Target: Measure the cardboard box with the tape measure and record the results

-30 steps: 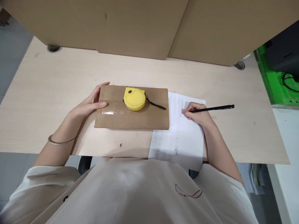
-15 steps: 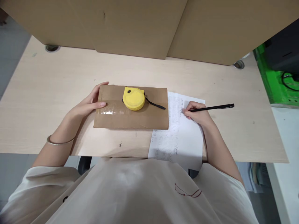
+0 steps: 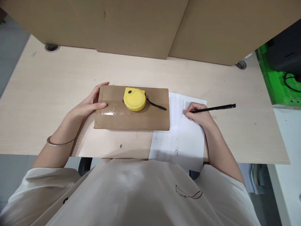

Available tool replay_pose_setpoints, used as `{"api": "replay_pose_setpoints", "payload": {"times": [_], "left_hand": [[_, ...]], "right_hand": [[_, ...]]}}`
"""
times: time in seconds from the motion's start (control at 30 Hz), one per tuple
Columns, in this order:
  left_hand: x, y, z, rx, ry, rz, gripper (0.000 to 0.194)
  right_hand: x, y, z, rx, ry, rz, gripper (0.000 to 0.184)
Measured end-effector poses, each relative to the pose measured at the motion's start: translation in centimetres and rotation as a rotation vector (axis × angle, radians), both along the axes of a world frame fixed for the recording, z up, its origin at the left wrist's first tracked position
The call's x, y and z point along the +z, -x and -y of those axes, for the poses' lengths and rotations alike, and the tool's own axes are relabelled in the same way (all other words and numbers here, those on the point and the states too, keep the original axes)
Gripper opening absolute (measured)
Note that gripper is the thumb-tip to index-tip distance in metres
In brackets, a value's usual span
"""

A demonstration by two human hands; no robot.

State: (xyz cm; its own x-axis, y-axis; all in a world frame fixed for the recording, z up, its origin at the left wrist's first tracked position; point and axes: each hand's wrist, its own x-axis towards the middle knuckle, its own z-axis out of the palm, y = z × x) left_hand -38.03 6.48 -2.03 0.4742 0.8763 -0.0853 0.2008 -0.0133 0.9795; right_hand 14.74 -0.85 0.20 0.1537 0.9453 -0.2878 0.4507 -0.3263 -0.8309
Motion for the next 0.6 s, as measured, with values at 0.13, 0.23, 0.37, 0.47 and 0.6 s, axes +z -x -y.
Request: {"api": "replay_pose_setpoints", "payload": {"times": [0.13,0.23,0.37,0.47,0.6], "left_hand": [[0.0,0.0,0.0,-0.002,-0.007,-0.008,0.115],[0.0,0.1,0.0,-0.009,-0.004,-0.010,0.114],[-0.1,0.2,-0.1,-0.025,0.007,-0.007,0.116],[-0.1,0.2,-0.1,-0.033,0.006,-0.006,0.115],[0.1,0.1,-0.1,-0.028,0.000,-0.012,0.117]], "right_hand": [[-0.1,0.0,0.0,0.003,0.000,-0.011,0.043],[-0.2,-0.1,0.0,0.004,-0.003,-0.008,0.039],[-0.6,-0.5,-0.1,0.010,-0.004,0.009,0.039],[-0.9,-0.7,-0.2,0.025,0.006,0.027,0.041],[-0.8,-1.1,-0.3,0.056,0.038,0.060,0.048]]}}
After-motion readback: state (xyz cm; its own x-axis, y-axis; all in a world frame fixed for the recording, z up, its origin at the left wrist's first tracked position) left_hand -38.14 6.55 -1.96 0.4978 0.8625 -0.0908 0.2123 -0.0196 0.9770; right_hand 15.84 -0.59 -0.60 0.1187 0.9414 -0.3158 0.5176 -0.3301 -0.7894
